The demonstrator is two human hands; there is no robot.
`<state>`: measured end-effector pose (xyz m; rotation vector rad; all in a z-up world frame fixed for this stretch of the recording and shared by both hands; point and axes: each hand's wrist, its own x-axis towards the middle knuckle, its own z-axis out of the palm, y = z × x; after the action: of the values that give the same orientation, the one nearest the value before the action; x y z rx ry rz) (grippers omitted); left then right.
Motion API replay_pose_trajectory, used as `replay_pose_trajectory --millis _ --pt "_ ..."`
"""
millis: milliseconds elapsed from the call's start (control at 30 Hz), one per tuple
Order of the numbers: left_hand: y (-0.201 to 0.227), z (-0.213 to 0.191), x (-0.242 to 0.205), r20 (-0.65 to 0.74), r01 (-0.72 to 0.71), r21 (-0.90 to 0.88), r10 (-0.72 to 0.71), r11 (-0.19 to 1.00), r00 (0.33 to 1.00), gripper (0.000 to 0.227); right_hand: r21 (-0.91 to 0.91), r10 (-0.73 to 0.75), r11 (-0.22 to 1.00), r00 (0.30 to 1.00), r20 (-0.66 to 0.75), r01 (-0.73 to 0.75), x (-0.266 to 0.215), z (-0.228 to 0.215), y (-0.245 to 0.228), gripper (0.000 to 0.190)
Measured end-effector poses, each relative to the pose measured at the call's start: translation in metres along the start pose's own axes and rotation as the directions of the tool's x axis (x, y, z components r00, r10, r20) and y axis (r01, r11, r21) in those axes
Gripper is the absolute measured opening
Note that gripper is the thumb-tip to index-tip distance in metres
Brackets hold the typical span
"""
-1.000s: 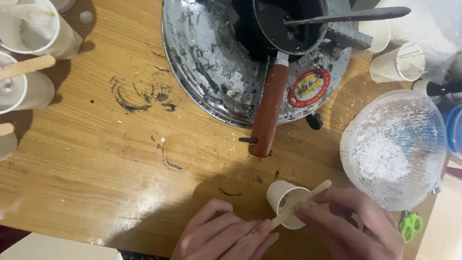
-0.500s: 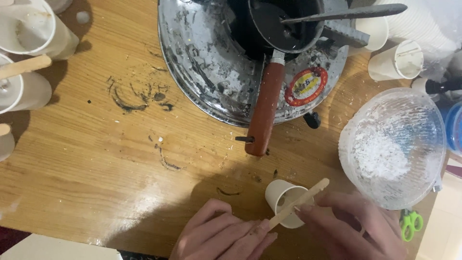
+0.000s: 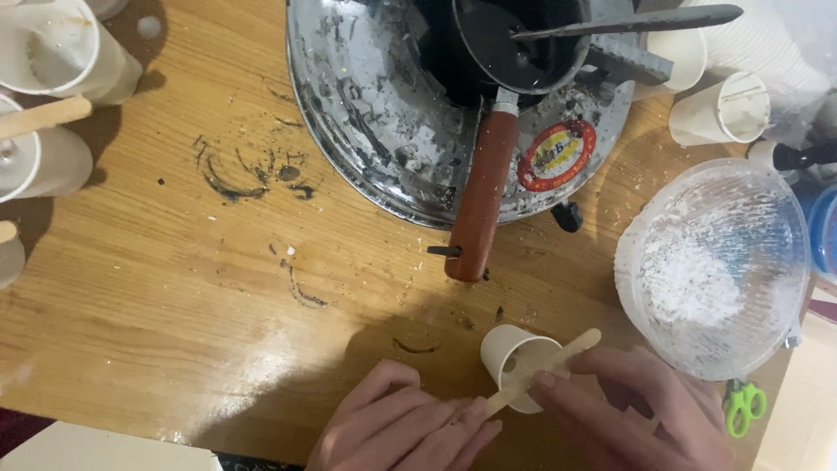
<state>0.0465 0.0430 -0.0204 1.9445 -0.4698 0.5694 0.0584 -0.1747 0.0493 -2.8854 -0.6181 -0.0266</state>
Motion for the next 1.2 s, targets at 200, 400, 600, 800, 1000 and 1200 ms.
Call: replay_pose_trajectory --millis 200,400,600,800,1000,1200 --pt "0.0 0.0 -0.002 -0.001 0.001 0.005 -0.001 1.0 1.0 0.015 -0.025 0.079 0.997 0.997 0.012 -0.079 -0.001 -0.002 -0.008 0.033" --pt "0.0 0.001 -0.002 0.004 0.025 0.002 -0.025 1.0 1.0 0.014 -0.056 -0.01 0.998 0.997 -0.082 0.005 -0.003 0.004 -0.007 0.032" --pt "0.001 0.0 0.0 0.013 0.017 0.002 -0.017 1.0 1.0 0.014 -0.039 0.041 0.998 0.994 -0.098 -0.045 -0.001 0.001 -0.014 0.033" --pt "0.002 0.0 0.001 0.01 0.002 -0.005 -0.002 1.0 1.0 0.016 -0.016 0.074 0.997 0.994 -0.075 -0.075 -0.003 -0.003 -0.01 0.016" --pt "0.008 0.006 0.001 0.013 0.058 0.046 -0.059 0.997 0.998 0.013 0.066 0.042 0.997 0.984 -0.175 -0.031 0.001 -0.01 -0.005 0.029" --pt "0.008 0.012 -0.009 -0.01 0.11 0.128 -0.11 0.986 0.994 0.017 0.136 0.211 0.974 0.947 -0.243 -0.182 -0.012 -0.006 -0.001 0.026"
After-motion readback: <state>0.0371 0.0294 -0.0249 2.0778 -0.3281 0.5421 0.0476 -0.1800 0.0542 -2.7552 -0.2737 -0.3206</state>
